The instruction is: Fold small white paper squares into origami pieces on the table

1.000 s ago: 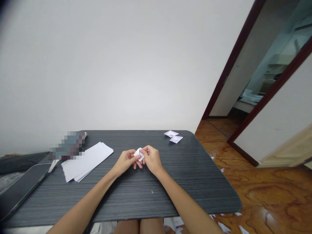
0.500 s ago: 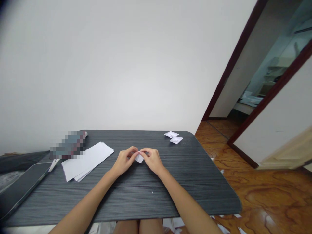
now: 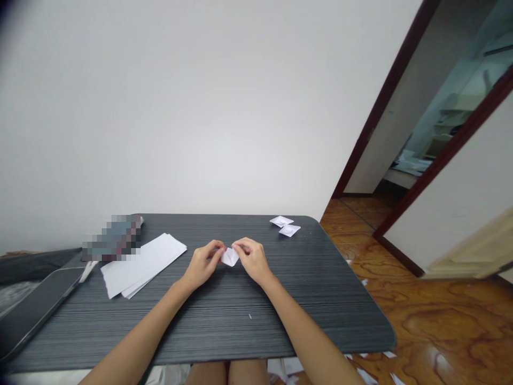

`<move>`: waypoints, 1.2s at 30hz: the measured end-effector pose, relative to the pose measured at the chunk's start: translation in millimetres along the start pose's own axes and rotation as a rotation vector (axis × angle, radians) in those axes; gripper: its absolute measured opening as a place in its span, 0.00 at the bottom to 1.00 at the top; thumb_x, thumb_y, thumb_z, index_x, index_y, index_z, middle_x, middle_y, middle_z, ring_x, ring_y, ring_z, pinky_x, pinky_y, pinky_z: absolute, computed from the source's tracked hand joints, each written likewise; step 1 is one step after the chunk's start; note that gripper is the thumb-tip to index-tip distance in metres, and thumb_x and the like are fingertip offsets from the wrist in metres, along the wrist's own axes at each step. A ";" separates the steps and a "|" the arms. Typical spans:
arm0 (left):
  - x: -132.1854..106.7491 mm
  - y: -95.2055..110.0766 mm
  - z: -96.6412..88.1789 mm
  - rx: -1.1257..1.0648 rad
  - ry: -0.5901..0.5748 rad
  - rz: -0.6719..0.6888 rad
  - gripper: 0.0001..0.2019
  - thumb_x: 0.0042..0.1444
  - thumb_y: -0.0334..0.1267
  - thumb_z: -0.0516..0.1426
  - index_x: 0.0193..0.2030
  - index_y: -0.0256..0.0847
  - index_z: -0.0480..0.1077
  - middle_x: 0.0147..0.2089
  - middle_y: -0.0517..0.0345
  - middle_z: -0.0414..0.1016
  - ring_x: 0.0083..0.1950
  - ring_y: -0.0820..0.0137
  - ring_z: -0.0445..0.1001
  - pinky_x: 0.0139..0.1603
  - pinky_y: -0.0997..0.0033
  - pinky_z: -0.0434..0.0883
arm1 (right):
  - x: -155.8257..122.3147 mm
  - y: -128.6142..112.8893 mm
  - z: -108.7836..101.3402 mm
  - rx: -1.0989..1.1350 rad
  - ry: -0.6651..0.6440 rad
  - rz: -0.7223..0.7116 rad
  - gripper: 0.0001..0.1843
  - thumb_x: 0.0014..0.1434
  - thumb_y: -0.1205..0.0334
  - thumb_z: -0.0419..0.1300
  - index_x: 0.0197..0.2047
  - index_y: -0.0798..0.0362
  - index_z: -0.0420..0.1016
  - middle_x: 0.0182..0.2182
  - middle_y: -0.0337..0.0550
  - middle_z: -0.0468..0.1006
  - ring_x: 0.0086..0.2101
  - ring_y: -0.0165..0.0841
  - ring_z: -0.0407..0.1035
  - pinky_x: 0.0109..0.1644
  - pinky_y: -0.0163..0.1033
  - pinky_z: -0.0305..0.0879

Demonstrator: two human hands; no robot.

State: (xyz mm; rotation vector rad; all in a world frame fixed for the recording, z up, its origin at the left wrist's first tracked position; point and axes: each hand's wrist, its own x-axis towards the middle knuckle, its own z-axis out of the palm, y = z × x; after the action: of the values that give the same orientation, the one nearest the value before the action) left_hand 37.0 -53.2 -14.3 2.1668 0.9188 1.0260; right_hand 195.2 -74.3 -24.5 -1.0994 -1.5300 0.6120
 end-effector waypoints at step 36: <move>0.3 -1.8 -15.7 0.108 -0.301 0.129 0.11 0.55 0.38 0.48 0.44 0.40 0.63 0.36 0.57 0.72 0.35 0.72 0.70 0.37 0.75 0.64 | -2.8 -23.8 -35.4 -0.451 -0.463 -0.287 0.07 0.55 0.72 0.48 0.32 0.54 0.64 0.34 0.43 0.68 0.35 0.31 0.64 0.39 0.36 0.59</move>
State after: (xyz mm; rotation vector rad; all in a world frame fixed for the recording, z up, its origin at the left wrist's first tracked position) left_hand 23.7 -48.8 -6.9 2.4139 0.7150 0.6924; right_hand 221.1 -93.3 3.7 -1.0805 -2.2611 0.3392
